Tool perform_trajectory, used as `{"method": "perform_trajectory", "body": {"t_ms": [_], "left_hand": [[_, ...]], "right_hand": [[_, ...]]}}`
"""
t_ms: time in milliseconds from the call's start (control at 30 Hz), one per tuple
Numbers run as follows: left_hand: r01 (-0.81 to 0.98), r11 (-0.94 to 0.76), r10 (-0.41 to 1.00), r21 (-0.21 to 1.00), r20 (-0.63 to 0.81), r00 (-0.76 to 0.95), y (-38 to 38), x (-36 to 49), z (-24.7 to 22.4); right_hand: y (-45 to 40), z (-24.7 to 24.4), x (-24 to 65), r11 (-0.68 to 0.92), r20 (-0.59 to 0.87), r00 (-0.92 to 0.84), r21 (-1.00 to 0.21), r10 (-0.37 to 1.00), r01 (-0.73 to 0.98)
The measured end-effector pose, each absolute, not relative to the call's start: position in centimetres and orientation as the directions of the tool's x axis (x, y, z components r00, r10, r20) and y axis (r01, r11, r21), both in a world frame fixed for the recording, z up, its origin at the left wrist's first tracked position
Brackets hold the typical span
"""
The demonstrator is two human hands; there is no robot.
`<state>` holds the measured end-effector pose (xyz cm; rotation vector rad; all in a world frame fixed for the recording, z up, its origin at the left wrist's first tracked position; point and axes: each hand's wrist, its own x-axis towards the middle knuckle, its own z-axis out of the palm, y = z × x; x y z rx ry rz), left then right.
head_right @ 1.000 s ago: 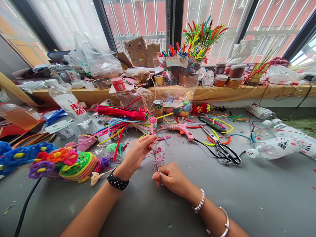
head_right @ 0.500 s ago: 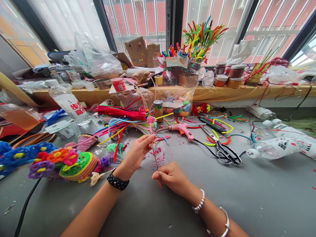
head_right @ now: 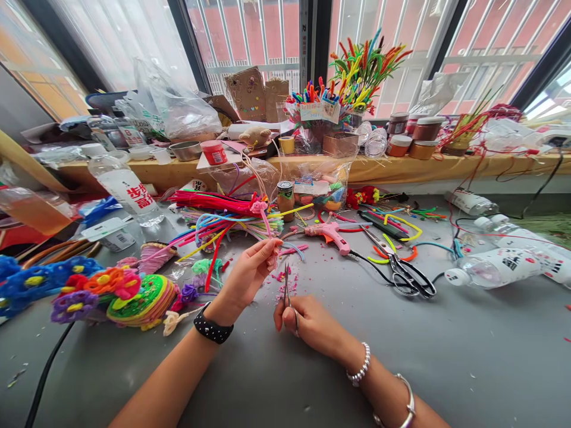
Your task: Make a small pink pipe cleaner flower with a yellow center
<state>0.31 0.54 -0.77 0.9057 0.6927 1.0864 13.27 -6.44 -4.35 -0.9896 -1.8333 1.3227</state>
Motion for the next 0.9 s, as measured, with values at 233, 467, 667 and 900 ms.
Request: {"method": "perform_trajectory", "body": {"t_ms": [233,467,667,900], "left_hand": [[-0.383,0.160,0.945,0.910,-0.028,0.327,0.5,0.5,-0.9],[-0.348,0.114,0.948,0.930,0.003,0.319,0.3,0.5,-0.9],[-0.367,0.102,0.963,0.925,0.002,0.271,0.4,0.6,-0.9],[-0.354,0.077,0.978,0.932,-0.001,0.209,0.3,0.6,-0.7]], "right_hand": [[-6.4,-4.0,13.1,0.230,0.080,-0.539,-0.949,0.839,0.217],[-6.4,-4.1,13.0,0.213,0.080,-0.507,-0.954,0.858,0.211],[-6.3,-4.6,13.2,0.222,0.092,-0.461,-0.946,0.883,0.236],[-6.2,-5.0,13.3,0.214,0.093,-0.446,-0.950,0.890,0.229]]}}
